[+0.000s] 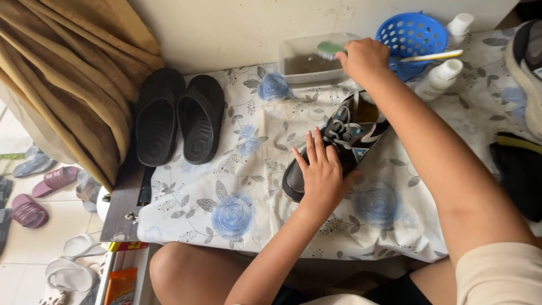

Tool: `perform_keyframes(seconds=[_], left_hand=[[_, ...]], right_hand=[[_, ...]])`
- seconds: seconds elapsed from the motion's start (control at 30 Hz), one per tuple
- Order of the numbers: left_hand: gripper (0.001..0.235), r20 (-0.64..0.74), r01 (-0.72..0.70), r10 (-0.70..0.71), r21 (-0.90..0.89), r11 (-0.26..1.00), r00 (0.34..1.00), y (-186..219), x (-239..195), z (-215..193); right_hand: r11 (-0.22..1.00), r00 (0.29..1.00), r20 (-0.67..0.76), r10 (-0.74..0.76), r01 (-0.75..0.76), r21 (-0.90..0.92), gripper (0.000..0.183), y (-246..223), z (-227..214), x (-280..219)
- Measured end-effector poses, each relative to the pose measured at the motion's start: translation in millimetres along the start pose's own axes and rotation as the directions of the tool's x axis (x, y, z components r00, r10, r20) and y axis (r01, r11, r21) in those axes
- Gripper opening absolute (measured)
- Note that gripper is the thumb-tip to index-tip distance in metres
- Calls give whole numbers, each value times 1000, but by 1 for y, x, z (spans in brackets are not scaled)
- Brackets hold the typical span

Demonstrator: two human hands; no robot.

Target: The person scrubs a gray sneaker with a green brush, focusing on the upper, laces, and sole. They dip the brush into a container of liquid and continue scrubbing different parts of the shoe. Finally, they wipe the shoe with a yellow cloth.

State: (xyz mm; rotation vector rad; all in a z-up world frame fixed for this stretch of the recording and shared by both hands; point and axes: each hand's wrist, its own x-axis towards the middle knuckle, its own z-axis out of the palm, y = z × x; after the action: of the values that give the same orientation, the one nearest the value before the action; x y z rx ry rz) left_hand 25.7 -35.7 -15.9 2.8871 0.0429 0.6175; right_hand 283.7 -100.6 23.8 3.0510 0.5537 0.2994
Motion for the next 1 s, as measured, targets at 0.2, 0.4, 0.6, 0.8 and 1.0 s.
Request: perform_keyframes(seconds=[0.2,0.4,0.6,0.8,1.0], left_hand=[[39,-24,-97,95,-77,992,995,-7,-8,-5],[32,-77,-225,222,-46,973,972,-23,-23,-5],[38,-95,-206,200,-58,977,975,-18,-30,-9],[48,-216,-177,161,-57,983,963,-32,-13,-13],[23,-315,-81,57,-64,995,948,-13,57,-13]], right_hand=[[967,1000,-5,23,-21,252,30,19,-39,-40],[751,987,159,5,-109,652,30,25,-116,-152],[838,983,-126,130,-41,544,41,32,-74,-211],[494,930,-165,328,-20,869,20,48,-15,-196],[-118,954,218,204,-197,973,28,28,-64,-210]])
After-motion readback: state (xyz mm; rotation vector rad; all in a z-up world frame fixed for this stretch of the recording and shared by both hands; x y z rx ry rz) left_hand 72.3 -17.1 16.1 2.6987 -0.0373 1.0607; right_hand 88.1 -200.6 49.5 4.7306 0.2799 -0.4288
